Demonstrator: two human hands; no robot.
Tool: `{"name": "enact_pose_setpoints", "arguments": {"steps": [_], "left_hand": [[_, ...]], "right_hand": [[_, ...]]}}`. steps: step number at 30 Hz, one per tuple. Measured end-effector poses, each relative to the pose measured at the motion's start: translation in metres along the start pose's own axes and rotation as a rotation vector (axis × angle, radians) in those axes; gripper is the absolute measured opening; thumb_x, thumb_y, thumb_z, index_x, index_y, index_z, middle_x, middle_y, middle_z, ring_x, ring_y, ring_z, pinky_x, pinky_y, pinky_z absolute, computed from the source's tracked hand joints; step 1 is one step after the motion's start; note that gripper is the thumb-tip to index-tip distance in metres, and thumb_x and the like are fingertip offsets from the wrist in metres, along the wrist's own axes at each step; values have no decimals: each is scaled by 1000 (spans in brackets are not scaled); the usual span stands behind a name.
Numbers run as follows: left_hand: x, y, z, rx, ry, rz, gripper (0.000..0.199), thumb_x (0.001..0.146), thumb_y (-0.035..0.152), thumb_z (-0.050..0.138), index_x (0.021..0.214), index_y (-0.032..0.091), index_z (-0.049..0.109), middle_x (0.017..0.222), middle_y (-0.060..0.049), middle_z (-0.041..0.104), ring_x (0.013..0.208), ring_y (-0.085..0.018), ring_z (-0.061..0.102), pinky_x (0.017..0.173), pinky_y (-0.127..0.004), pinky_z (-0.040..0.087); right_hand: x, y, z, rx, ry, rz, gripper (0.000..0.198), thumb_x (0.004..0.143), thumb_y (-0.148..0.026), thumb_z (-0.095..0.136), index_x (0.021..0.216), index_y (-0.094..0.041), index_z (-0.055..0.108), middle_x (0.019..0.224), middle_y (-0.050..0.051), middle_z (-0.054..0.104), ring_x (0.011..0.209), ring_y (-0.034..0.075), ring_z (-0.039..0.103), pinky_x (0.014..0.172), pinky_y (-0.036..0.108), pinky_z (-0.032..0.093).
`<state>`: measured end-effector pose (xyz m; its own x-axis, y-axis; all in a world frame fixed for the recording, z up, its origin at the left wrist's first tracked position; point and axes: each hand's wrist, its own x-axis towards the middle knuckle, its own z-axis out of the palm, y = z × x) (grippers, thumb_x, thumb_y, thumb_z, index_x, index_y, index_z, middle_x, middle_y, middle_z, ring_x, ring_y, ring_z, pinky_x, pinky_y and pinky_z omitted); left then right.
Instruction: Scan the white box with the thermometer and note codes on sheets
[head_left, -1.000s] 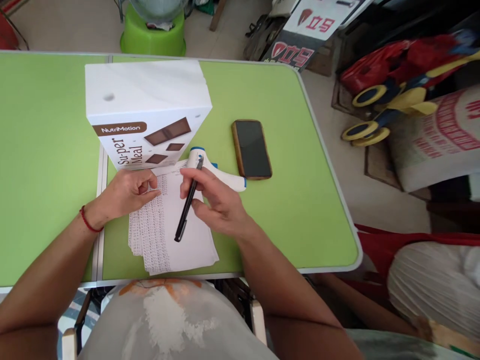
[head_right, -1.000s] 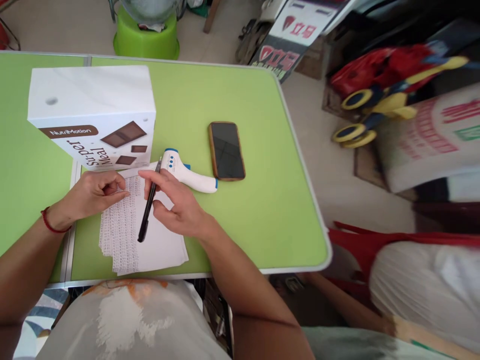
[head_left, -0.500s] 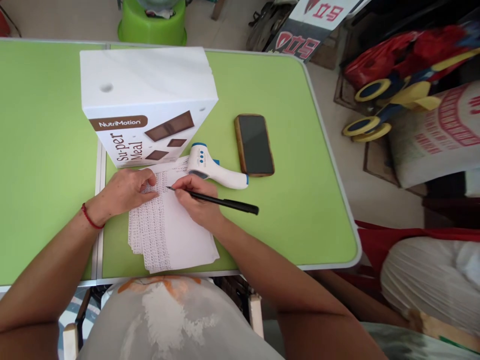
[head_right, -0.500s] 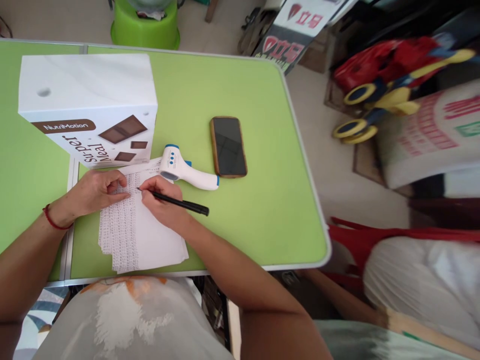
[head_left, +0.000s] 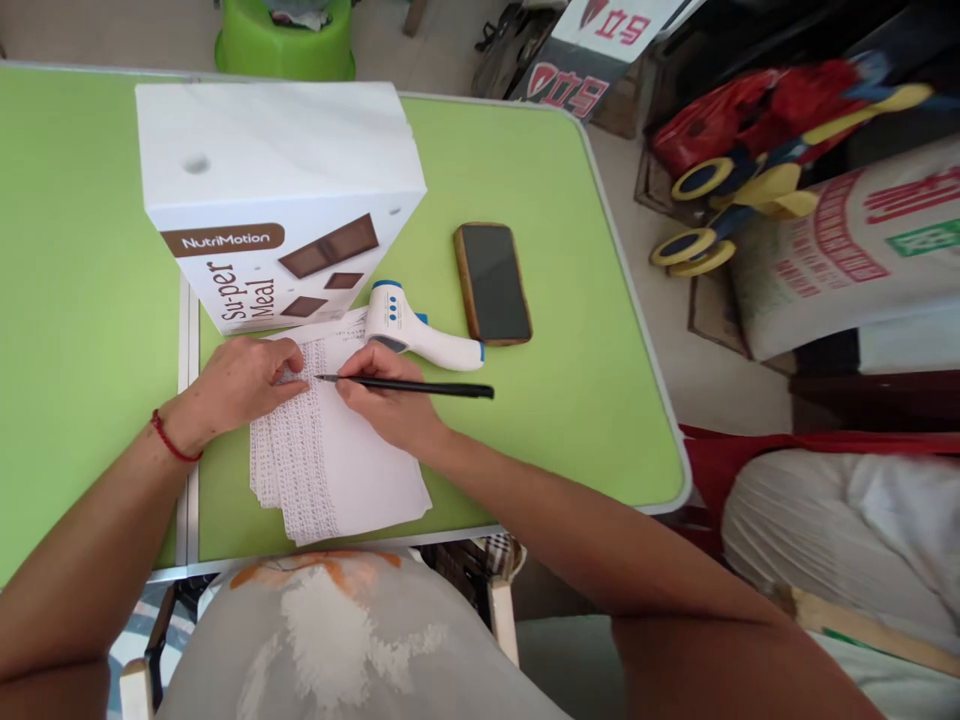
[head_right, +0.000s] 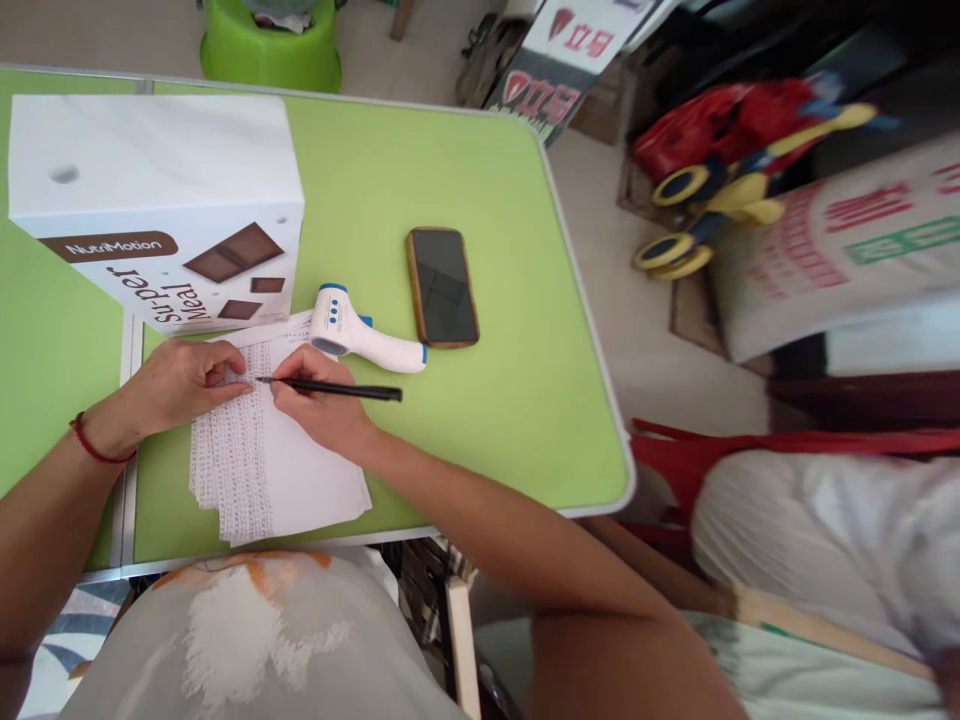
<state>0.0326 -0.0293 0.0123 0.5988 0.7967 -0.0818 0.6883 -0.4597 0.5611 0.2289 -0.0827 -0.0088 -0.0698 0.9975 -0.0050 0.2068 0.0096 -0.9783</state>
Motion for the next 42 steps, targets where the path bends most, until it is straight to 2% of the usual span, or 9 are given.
{"name": "enact_pose_setpoints", "arguments": {"steps": [3, 8, 20, 26, 32, 42], "left_hand": [[0, 6, -2, 76, -52, -50, 17, 83, 28, 69, 95, 16, 69, 60, 2, 59, 54, -14, 51, 55, -26, 34], [1, 9, -1, 76, -64, -76, 19, 84, 27, 69, 98, 15, 69, 62, 2, 59, 55, -14, 52, 56, -27, 34], [1, 10, -5, 46, -81, -95, 16, 81, 22, 72, 94, 14, 69, 60, 3, 53, 54, -13, 49, 56, -26, 34], [0, 11, -5, 43, -80, -77, 9, 81, 21, 72, 83, 14, 66, 58, 4, 52, 53, -12, 46, 55, -26, 32], [-1, 10, -4, 49, -65, -71, 11, 82, 23, 72, 78, 15, 65, 56, 4, 52, 51, -11, 44, 54, -26, 30], [-1, 8, -4, 58, -60, -51, 11, 82, 24, 70, 78, 15, 65, 55, 4, 51, 50, -10, 43, 53, -25, 30]], "right_hand": [[-10, 3, 0, -1, 78, -77, 7, 72, -25, 59, 69, -23, 53, 56, -6, 51, 48, 8, 41, 46, 23, 34], [-15, 9, 3, -117, 195, -190, 11, 70, -19, 58, 65, -23, 50, 51, -7, 50, 45, 8, 42, 45, 22, 34], [-14, 9, 7, -197, 136, -202, 11, 72, -19, 56, 63, -22, 50, 51, -8, 49, 45, 7, 42, 45, 19, 36], [-14, 8, 8, -226, 145, -215, 11, 71, -19, 55, 62, -22, 50, 51, -8, 49, 44, 7, 42, 45, 19, 34], [-14, 5, 8, -258, 135, -232, 12, 71, -18, 54, 62, -22, 48, 50, -8, 47, 44, 7, 41, 45, 20, 35], [-14, 7, 8, -237, 136, -168, 11, 70, -21, 54, 62, -23, 48, 50, -8, 48, 44, 7, 40, 45, 20, 36]]}}
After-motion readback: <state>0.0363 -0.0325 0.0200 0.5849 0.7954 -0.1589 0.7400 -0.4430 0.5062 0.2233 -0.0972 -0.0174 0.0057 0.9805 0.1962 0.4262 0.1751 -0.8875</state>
